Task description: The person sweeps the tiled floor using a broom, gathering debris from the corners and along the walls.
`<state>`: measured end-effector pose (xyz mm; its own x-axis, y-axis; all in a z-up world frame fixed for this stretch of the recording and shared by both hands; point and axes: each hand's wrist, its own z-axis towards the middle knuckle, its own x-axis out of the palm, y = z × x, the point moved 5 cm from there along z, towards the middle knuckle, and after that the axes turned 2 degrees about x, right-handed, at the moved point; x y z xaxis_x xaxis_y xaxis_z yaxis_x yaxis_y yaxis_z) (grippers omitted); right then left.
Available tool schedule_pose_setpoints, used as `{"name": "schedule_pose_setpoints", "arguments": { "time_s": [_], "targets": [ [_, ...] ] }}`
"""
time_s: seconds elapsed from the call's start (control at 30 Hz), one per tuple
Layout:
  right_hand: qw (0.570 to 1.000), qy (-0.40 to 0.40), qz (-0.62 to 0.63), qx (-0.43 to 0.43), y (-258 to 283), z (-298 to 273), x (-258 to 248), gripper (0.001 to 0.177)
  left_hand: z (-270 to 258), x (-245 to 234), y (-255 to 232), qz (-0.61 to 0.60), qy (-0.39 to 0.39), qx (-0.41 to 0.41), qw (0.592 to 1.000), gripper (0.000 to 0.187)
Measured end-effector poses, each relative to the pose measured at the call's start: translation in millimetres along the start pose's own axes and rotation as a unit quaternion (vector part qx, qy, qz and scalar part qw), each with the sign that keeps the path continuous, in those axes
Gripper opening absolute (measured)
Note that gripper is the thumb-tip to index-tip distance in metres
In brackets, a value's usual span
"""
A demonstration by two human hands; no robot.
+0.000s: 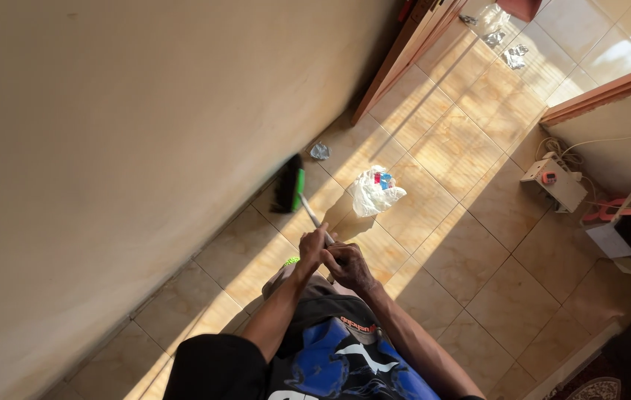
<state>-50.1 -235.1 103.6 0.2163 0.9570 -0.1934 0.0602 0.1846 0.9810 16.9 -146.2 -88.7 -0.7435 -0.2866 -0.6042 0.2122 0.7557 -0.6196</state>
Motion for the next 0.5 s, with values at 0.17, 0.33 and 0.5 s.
{"name": "schedule_pose_setpoints", "arguments": {
  "time_s": [0.17, 0.33, 0.5],
  "targets": [
    [0.999, 0.026, 0.005, -0.023, 7.7, -3.3, -40.4, 0.035, -9.4, 18.0, -40.7, -0.068, -0.131, 0.115, 0.982, 0.046],
    [0.995, -0.012, 0.092, -0.024, 10.5, -1.8, -89.7, 0.033, -9.7, -3.7, -102.2, -0.019, -0.200, 0.100, 0.975, 0.044],
    [0.998, 0.011, 0.055, -0.018, -32.1, 13.7, -125.1, 0.032, 52.8, 26.2, -101.0, -0.033, -0.147, 0.044, 0.988, 0.033]
  ]
}}
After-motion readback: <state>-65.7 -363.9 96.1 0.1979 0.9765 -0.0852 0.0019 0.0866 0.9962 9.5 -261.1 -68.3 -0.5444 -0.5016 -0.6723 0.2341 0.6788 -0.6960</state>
